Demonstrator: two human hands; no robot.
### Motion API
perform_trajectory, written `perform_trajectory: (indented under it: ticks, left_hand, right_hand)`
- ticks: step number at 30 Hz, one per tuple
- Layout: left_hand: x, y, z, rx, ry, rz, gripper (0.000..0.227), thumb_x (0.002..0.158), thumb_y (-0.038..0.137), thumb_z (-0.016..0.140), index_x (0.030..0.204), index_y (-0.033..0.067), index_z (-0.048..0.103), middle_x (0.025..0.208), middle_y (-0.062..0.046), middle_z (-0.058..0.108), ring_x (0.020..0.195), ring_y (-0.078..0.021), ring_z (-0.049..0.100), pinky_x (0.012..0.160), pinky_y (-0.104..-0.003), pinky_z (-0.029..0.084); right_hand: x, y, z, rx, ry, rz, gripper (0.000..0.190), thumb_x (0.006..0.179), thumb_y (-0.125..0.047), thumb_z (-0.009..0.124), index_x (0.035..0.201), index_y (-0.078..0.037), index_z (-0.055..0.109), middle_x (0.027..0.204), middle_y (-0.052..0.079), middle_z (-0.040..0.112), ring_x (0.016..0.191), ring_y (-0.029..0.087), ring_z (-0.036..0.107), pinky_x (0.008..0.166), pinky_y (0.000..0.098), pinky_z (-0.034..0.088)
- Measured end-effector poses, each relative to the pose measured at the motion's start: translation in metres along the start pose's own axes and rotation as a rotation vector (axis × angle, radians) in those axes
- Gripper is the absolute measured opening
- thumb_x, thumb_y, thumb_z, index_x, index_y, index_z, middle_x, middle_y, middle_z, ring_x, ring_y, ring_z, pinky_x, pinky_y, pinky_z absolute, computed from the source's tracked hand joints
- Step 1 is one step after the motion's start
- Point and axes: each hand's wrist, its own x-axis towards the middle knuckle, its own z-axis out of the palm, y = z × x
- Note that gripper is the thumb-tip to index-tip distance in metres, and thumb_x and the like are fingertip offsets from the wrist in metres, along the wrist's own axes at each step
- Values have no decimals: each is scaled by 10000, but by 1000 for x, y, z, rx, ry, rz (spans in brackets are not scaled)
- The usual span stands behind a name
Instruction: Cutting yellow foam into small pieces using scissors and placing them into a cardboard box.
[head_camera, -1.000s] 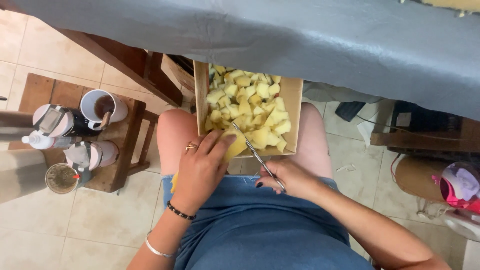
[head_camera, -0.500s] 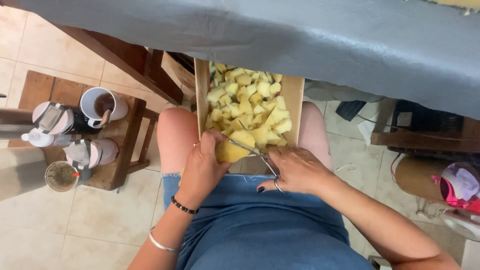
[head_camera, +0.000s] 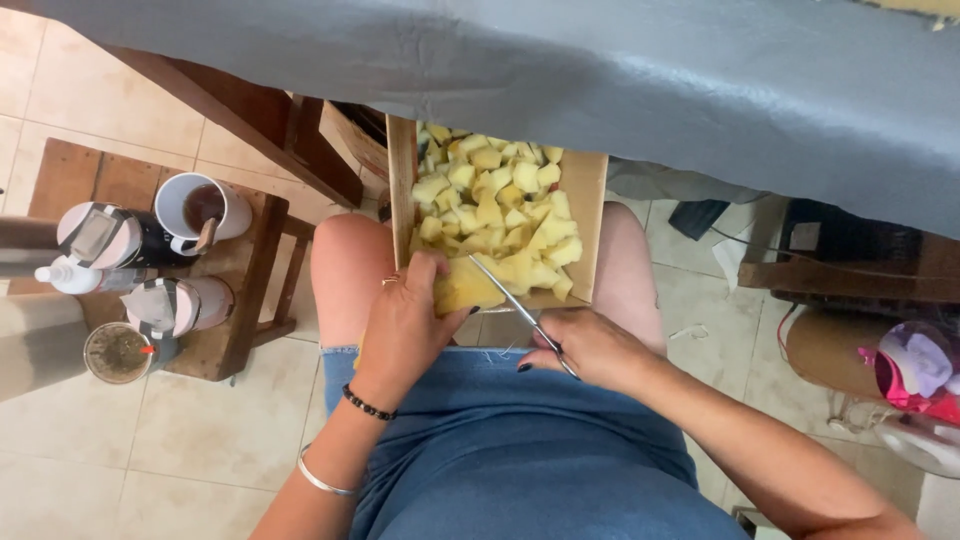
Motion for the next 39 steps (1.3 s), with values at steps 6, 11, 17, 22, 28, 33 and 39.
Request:
perform_trajectory:
  ticks: [6, 11, 17, 22, 28, 33, 39]
  left_hand:
    - [-6, 11, -12, 316, 106, 215, 752, 619, 373, 914, 1223, 151, 523, 1237, -117, 635, 1139, -326, 622, 960, -456, 498]
    - [-13, 7, -9, 510, 134, 223, 1053, 539, 404, 942, 1447, 157, 470, 1369, -87, 576, 1215, -271, 590, 1048, -445, 454]
    - [-13, 1, -6, 423, 241, 264, 924, 594, 418, 883, 1421, 174, 552, 1151, -73, 683, 1010, -285, 696, 851, -418, 523]
    - [-14, 4, 7, 299, 209, 275, 774, 552, 480, 885, 1247, 192, 704, 1069, -40, 724, 958, -267, 712, 812, -364, 557]
    - [-14, -4, 9, 257, 218, 215, 743, 529, 459, 891, 1200, 184, 730, 1067, -40, 728, 931, -296, 705, 825, -414, 550]
    - [-8, -9, 14, 263, 180, 171, 789, 520, 470, 890, 1234, 180, 721, 1083, -52, 730, 937, -325, 711, 848, -461, 549]
    - [-8, -10, 12, 326, 116, 134, 807, 514, 468, 883, 1258, 211, 705, 1084, -50, 728, 931, -346, 720, 846, -504, 555]
  right_hand:
    - [-5, 7, -17, 237, -81, 64, 326, 879, -385, 770, 760, -133, 600, 547, 26, 628, 538, 171, 677, 540, 297, 561]
    - [-20, 14, -30, 147, -119, -64, 447, 913, -528, 686, 857, -97, 579, 679, 117, 632, 686, 319, 704, 627, 408, 575]
    - [-32, -25, -40, -356, -60, 93, 829, 690, -848, 724, 1108, -150, 564, 1056, 126, 641, 1050, 369, 655, 900, 490, 517]
    - [-16, -19, -19, -564, 113, 49, 866, 669, -905, 644, 1108, -164, 550, 1024, 105, 642, 1007, 333, 652, 897, 464, 475]
    - [-9, -13, -10, -518, 158, -62, 712, 801, -799, 610, 982, -111, 578, 862, 132, 650, 814, 394, 705, 818, 489, 523]
    - [-5, -11, -5, -432, 129, -44, 605, 867, -718, 590, 953, -120, 570, 837, 148, 653, 812, 421, 714, 791, 513, 549]
    - [1, -13, -11, -276, -16, 74, 508, 857, -675, 637, 908, -172, 590, 840, 108, 679, 872, 392, 724, 798, 499, 568]
